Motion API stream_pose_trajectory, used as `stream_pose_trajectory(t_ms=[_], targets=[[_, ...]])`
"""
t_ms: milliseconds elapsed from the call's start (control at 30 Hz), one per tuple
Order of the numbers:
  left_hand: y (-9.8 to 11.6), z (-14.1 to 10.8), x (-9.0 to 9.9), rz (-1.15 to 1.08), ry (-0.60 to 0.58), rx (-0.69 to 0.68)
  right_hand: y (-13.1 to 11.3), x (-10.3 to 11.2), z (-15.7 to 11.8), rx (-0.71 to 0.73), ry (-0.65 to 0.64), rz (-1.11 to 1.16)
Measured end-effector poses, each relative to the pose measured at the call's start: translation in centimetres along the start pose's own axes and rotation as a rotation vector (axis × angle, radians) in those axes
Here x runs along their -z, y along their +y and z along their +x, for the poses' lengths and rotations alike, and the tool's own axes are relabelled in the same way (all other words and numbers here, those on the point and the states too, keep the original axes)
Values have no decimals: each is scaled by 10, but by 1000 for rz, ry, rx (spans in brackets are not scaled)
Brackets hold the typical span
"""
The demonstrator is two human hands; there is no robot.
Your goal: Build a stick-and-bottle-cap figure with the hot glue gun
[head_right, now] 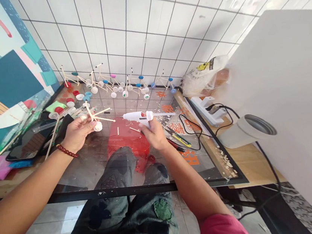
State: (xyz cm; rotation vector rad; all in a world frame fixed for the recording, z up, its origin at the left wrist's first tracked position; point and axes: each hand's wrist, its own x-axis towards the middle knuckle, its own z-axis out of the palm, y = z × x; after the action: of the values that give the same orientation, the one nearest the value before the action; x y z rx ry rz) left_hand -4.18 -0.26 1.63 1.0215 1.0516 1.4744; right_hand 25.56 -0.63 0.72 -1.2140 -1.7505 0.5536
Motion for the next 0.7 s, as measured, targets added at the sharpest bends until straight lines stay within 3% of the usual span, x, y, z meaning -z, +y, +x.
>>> stream_pose_trajectory(t_ms=[133, 233, 400, 700], targets=[[2, -2, 1, 42, 15, -39, 12, 9, 11, -68, 164, -76], [-1, -2, 3, 68, -8, -52, 26, 18, 18, -140, 210, -176], [-8, 0, 8, 93, -35, -40, 40, 29, 26, -284, 189, -314], [-6, -2, 8, 101, -29, -34, 46, 24, 25, -332, 74, -347]])
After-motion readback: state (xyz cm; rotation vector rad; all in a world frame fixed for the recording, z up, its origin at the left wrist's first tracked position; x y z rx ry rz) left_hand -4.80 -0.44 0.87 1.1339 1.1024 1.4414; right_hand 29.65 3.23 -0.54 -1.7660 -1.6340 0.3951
